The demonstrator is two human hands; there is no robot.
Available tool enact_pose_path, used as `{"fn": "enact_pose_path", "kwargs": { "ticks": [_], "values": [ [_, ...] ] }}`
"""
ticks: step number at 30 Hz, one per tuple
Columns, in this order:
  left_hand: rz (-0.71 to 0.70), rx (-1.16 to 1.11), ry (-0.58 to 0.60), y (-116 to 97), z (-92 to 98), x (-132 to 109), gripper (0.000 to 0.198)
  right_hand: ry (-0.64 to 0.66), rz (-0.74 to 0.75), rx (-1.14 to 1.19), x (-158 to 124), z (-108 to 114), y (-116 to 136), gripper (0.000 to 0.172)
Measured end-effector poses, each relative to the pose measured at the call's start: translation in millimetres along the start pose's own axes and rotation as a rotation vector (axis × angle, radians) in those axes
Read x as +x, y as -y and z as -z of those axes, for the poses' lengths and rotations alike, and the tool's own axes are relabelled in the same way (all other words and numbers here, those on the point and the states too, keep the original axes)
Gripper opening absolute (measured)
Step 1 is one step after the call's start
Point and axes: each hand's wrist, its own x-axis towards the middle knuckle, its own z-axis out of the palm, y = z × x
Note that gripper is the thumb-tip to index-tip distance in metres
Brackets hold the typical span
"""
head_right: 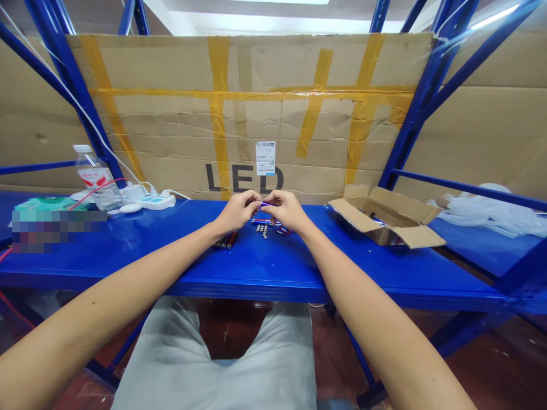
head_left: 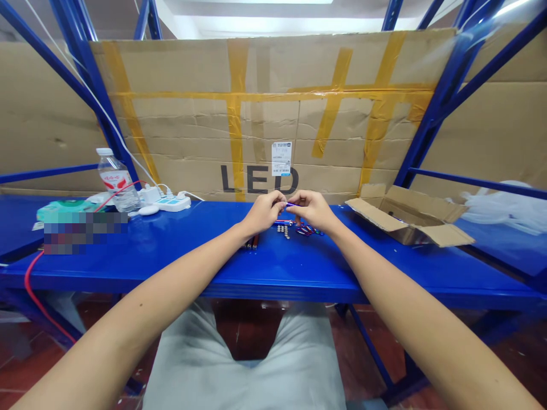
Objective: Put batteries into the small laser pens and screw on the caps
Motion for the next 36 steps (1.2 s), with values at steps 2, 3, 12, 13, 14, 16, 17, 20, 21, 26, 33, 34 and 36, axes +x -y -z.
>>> {"fn": "enact_pose_path", "kwargs": {
  "ticks": [2, 3, 12, 13, 14, 16, 17, 20, 21, 26, 33, 34, 36],
  "values": [
    [-0.007, 0.011, -0.001, 0.1, -0.3, 0.2, 0.010, 0.010, 0.000, -0.007, 0.0, 0.5, 2.2, 0.031],
    [-0.013, 0.016, -0.001, 0.1, -0.4, 0.3, 0.010, 0.017, -0.004, -0.004, 0.0, 0.6, 3.0, 0.031],
    [-0.042, 0.065, 0.001, -3.1, -1.0, -0.2, 0.012, 0.011, -0.068, 0.157, 2.9, 2.8, 0.8, 0.048],
    [-0.041, 0.069, 0.001, -3.5, -1.0, -0.3, 0.011, 0.017, -0.069, 0.164, 3.0, 3.2, 0.5, 0.048],
    [-0.039, 0.073, 0.002, -3.8, -1.1, -0.3, 0.011, 0.023, -0.071, 0.169, 2.9, 3.5, 0.5, 0.048],
    [-0.038, 0.083, 0.004, -4.1, -1.3, -0.2, 0.011, 0.029, -0.076, 0.176, 2.5, 3.9, 1.0, 0.047],
    [-0.040, 0.088, 0.004, -4.0, -1.3, -0.1, 0.011, 0.031, -0.079, 0.178, 2.2, 3.9, 1.5, 0.047],
    [-0.046, 0.105, 0.002, -3.7, -1.5, 0.1, 0.011, 0.032, -0.087, 0.184, 1.4, 3.6, 2.8, 0.043],
    [-0.048, 0.108, 0.003, -3.7, -1.6, 0.1, 0.011, 0.034, -0.089, 0.188, 1.2, 3.5, 3.0, 0.042],
    [-0.063, 0.110, 0.007, -3.7, -2.0, 0.2, 0.011, 0.040, -0.091, 0.208, 1.6, 4.1, 0.5, 0.038],
    [-0.068, 0.137, 0.019, -0.7, -2.3, 0.9, 0.010, 0.047, -0.097, 0.203, 2.1, 4.4, -2.3, 0.037],
    [-0.068, 0.138, 0.019, -0.6, -2.5, 1.0, 0.010, 0.045, -0.097, 0.206, 2.2, 4.1, -2.2, 0.037],
    [-0.066, 0.141, 0.011, -1.0, -3.4, 1.1, 0.010, 0.034, -0.093, 0.212, 3.1, 3.4, -2.2, 0.038]
  ]
}}
